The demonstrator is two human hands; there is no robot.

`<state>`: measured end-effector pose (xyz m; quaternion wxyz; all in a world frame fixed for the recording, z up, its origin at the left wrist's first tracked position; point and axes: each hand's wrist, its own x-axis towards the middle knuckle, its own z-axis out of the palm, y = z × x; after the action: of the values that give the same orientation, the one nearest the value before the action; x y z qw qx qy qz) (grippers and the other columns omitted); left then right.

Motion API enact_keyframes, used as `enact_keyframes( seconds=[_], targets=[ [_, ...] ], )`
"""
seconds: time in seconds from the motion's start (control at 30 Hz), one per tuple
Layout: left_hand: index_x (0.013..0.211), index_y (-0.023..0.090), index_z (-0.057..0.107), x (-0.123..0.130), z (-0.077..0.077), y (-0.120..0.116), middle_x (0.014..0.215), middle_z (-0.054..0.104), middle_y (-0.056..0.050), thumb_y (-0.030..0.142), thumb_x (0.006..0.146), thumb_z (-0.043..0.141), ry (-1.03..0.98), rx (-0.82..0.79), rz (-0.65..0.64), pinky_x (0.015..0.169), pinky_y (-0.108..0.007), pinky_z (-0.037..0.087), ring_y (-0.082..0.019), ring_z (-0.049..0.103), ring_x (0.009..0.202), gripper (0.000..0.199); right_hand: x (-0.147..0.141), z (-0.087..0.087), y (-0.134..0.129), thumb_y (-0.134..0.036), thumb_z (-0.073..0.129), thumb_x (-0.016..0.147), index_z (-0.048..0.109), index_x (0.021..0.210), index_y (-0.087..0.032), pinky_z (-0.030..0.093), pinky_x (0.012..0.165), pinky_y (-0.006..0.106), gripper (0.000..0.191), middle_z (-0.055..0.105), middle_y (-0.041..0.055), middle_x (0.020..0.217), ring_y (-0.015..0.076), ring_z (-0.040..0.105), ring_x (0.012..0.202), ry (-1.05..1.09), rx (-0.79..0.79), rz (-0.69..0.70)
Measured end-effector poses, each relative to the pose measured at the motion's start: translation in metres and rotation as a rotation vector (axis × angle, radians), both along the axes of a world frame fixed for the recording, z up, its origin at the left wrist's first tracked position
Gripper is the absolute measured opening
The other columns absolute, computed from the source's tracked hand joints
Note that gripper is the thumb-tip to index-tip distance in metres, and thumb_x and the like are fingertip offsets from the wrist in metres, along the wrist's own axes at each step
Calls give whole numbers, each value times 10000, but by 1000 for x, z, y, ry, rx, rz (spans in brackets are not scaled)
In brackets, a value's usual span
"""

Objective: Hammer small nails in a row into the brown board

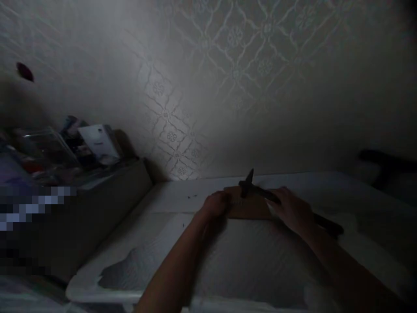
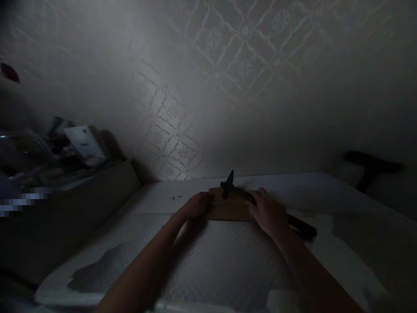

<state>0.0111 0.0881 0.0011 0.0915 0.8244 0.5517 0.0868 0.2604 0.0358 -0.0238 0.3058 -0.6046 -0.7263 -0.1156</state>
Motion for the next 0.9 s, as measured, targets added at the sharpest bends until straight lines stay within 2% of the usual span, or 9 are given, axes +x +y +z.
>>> enact_keyframes(
  seconds=[0.1,0.27,0.37,0.6,0.9],
  targets=[
    [1197,185,604,-4,5,-1,1235,613,-107,189,883,388,-38,52,172,934,-298,435,-223,581,1113,381,3,-6,5,-310,443,882,579,1071,-215,428,636,303,251,654,59,973,207,618,833,3,0,-22],
    [1173,184,614,-23,16,-3,1182,626,-135,175,869,381,51,146,544,871,-374,457,-271,585,1079,383,7,-12,9,-294,449,873,590,932,-215,418,676,325,173,657,63,848,226,592,825,-44,-21,-51],
    [1136,198,625,-37,19,-3,1180,625,-127,179,862,395,81,148,663,882,-397,448,-280,562,1103,359,9,-15,11,-267,456,860,590,914,-207,413,681,328,156,643,64,817,224,582,810,-57,-50,-56],
    [1075,182,651,-51,13,4,1149,637,-173,148,852,408,83,85,742,878,-420,431,-300,554,1121,332,14,-22,15,-292,435,875,614,887,-177,436,746,343,213,612,98,876,226,581,860,-86,-58,-48],
    [1082,145,625,-51,9,7,1121,654,-172,151,865,391,105,87,738,888,-414,417,-288,562,1124,319,14,-19,15,-339,476,853,648,894,-190,432,681,329,231,629,79,827,215,594,789,-35,-47,-108]
  ],
)
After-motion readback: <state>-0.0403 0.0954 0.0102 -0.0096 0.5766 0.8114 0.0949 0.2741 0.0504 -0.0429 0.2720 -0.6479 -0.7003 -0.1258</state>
